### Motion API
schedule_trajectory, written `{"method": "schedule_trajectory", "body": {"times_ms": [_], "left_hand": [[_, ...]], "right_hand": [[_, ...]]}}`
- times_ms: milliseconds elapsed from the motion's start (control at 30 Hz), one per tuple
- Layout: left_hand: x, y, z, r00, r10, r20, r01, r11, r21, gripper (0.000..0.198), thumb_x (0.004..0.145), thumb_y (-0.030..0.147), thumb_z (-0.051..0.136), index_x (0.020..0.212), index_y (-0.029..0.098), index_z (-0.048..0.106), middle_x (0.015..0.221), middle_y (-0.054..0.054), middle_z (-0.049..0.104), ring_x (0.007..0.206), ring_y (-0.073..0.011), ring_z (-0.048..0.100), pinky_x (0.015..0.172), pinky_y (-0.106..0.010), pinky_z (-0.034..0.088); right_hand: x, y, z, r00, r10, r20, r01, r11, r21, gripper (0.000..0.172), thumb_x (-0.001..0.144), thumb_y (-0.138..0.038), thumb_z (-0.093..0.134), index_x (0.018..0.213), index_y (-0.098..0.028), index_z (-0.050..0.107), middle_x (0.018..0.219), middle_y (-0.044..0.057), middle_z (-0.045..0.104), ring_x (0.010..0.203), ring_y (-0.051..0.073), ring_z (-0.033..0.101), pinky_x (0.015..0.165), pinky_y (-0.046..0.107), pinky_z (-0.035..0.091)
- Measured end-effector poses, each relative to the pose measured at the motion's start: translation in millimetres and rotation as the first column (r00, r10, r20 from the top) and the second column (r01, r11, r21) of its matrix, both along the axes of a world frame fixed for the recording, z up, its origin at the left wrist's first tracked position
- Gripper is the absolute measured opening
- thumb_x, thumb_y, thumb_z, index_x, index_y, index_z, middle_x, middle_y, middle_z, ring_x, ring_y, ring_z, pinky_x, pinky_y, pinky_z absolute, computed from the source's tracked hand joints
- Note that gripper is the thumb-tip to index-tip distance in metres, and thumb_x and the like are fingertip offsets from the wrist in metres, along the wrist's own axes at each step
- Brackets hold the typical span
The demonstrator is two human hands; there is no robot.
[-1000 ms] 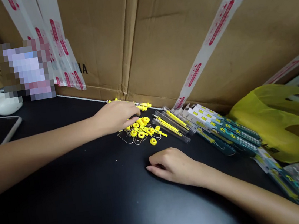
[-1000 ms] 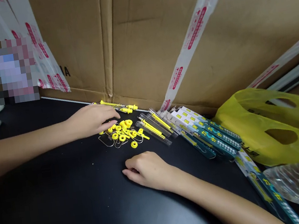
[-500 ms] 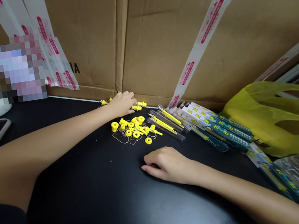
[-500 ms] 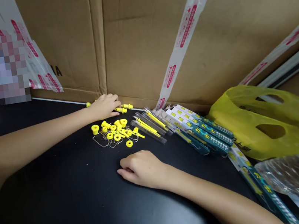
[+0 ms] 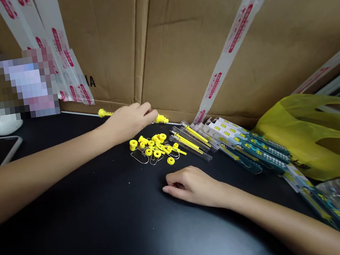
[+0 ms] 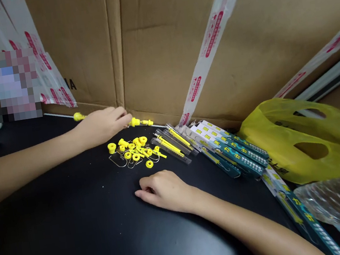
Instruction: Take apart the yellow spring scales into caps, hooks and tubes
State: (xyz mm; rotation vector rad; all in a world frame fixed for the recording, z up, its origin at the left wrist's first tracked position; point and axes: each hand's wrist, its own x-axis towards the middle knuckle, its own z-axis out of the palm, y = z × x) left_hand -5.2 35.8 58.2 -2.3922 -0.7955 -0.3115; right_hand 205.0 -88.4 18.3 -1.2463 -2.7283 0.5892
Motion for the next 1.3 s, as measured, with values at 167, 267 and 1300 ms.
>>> {"method": "schedule_trajectory", "body": {"times_ms": [167,267,1300], "left_hand": [[-7.9,-66.6,-7.9,0.994,-0.107,0.009,0.107,0.994,-0.032,0.022,0.092,0.019,0.04,0.113,0.019,0.046,0.095,-0.004,0.055,0.072,-0.014,0.056,0.052,-0.023,0.037],[-8.3,-91.3,-27.0,0.992,-0.129,0.004,0.129,0.989,-0.075,0.022,0.092,0.02,0.042,0.113,0.017,0.047,0.089,-0.003,0.056,0.068,-0.0139,0.057,0.051,-0.024,0.037],[-9.1,-100.7,-67.4,0.969,-0.22,0.11,0.239,0.948,-0.21,0.029,0.097,0.032,0.032,0.119,0.018,0.046,0.076,0.002,0.056,0.06,-0.012,0.059,0.044,-0.024,0.036]], "right_hand": [[8.5,10.8,-8.1,0.906,-0.135,-0.402,0.021,0.961,-0.276,0.052,0.095,-0.052,0.017,0.072,-0.017,0.049,0.059,-0.002,0.044,0.053,0.01,0.043,0.053,0.021,0.033],[11.0,13.6,-16.8,0.767,-0.253,-0.59,0.064,0.945,-0.321,0.054,0.093,-0.057,0.013,0.07,-0.019,0.043,0.057,-0.003,0.041,0.048,0.009,0.037,0.046,0.021,0.031],[9.6,8.2,-26.3,0.936,0.079,-0.344,-0.023,0.986,0.164,0.024,0.095,-0.032,0.035,0.079,-0.019,0.046,0.07,0.001,0.05,0.064,0.013,0.046,0.062,0.025,0.037]]}}
